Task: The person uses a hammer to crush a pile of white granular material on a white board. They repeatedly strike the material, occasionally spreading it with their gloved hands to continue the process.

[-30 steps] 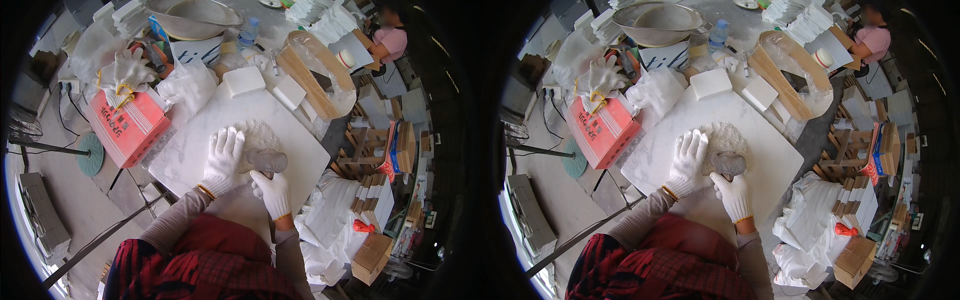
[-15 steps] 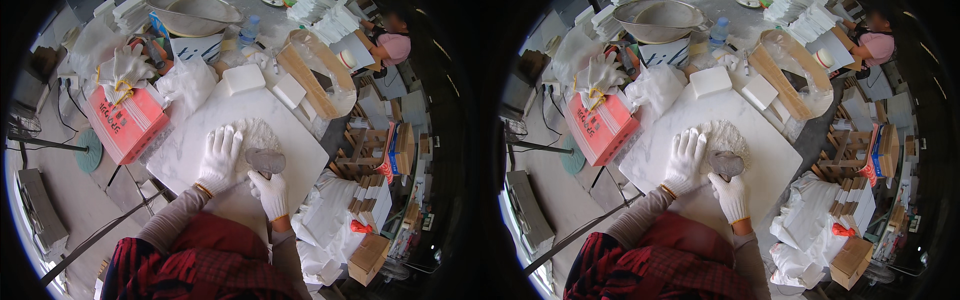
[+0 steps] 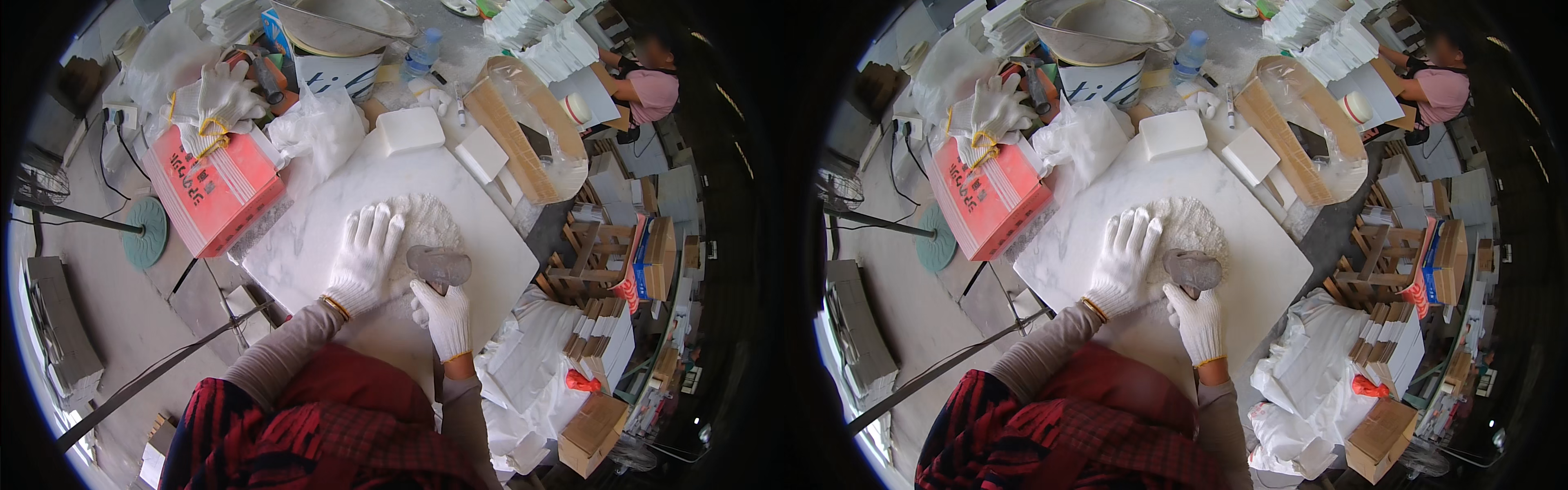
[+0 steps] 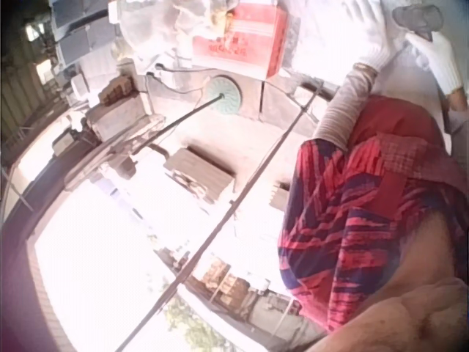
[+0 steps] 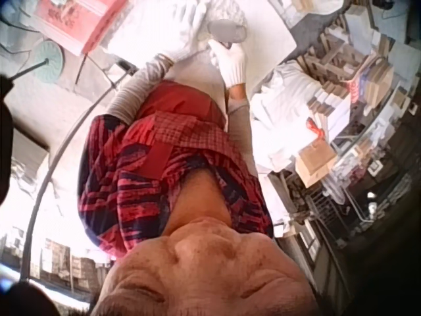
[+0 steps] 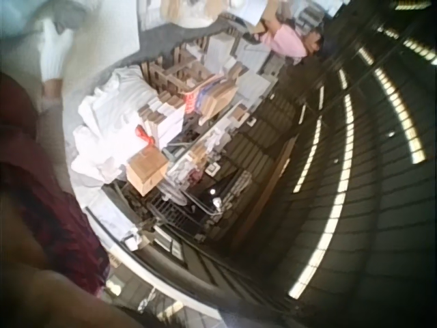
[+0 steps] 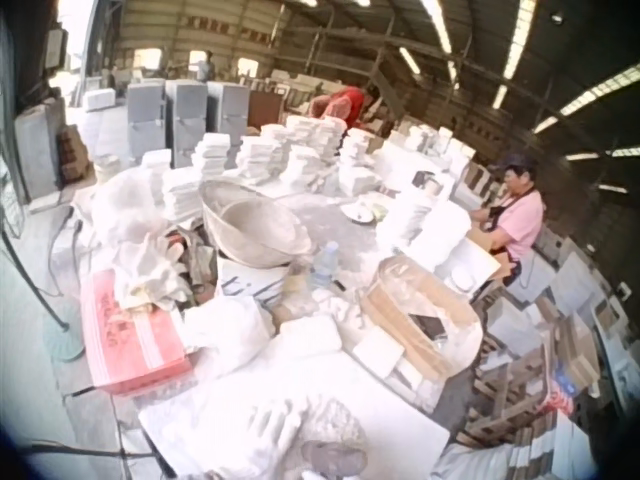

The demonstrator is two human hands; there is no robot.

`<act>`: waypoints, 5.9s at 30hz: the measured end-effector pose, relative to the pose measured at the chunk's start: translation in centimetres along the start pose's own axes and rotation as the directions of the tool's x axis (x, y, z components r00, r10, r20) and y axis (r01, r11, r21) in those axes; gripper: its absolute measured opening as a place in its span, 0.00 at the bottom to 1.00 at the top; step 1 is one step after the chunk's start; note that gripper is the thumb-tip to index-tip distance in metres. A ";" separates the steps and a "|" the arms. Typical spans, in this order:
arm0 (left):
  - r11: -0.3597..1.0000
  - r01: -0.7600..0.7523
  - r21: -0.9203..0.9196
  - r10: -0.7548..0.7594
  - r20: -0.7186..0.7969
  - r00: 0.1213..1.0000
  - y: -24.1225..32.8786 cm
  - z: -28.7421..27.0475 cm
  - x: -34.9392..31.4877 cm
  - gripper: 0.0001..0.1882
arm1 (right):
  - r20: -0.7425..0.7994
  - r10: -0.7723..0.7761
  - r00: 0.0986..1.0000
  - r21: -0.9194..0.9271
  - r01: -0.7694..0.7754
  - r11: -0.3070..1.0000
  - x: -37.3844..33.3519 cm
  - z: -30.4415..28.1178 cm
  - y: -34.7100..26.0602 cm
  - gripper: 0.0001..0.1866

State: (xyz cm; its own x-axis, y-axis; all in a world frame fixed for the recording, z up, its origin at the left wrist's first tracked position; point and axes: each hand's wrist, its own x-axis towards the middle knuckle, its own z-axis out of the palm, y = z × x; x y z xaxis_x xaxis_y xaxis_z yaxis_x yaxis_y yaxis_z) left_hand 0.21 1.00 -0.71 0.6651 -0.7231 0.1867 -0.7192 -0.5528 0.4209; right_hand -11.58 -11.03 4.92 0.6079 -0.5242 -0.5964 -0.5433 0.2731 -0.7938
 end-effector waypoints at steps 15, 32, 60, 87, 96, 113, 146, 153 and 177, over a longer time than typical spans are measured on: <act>1.000 0.014 -0.016 -0.014 0.011 1.000 -0.3 0.0 -0.2 0.56 | 0.003 -0.051 0.999 -0.063 0.051 0.997 0.1 0.7 -1.1 0.12; 1.000 0.014 -0.015 -0.014 0.045 0.999 -0.3 -0.3 0.2 0.55 | -0.025 -0.120 0.992 -0.071 0.118 0.990 -0.3 0.5 -0.9 0.11; 1.000 -0.006 0.011 0.006 -0.008 1.000 -0.3 0.1 -0.1 0.54 | 0.055 -0.021 0.998 0.008 0.021 1.000 0.9 0.6 -0.6 0.08; 1.000 -0.007 0.015 0.007 0.006 1.000 -0.1 -0.5 0.3 0.55 | 0.034 -0.043 0.999 -0.238 0.049 0.970 2.6 0.6 1.6 0.09; 1.000 -0.004 0.008 0.004 0.020 1.000 0.3 -1.2 0.8 0.54 | 0.024 -0.531 0.847 -0.472 0.478 0.741 1.8 0.8 2.0 0.10; 1.000 0.006 -0.006 -0.006 0.059 0.998 -0.1 -0.5 0.8 0.53 | 0.014 -0.174 0.985 -0.339 0.168 0.926 3.2 0.2 2.9 0.10; 0.995 0.015 0.102 -0.017 0.015 1.000 0.2 0.9 0.7 0.48 | -0.010 -0.260 0.965 -0.662 0.189 0.725 2.9 1.4 2.1 0.27; 0.935 -0.024 0.354 0.092 -0.177 0.980 -2.7 6.9 -0.3 0.54 | 0.016 -0.454 0.891 -0.598 0.372 0.709 0.3 0.3 0.4 0.22; 0.970 -0.207 0.128 0.223 -0.126 0.967 -1.4 2.5 -1.0 0.54 | 0.056 -0.455 0.889 -0.596 0.395 0.699 5.8 1.6 6.9 0.22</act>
State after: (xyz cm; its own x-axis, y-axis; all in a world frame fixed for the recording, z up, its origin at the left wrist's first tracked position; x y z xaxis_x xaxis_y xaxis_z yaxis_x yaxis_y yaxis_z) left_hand 0.07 1.51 -3.72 0.5079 -0.7698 0.3866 -0.8610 -0.4397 0.2556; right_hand -10.86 -10.96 -4.19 0.8198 -0.5452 -0.1754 -0.4846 -0.4971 -0.7198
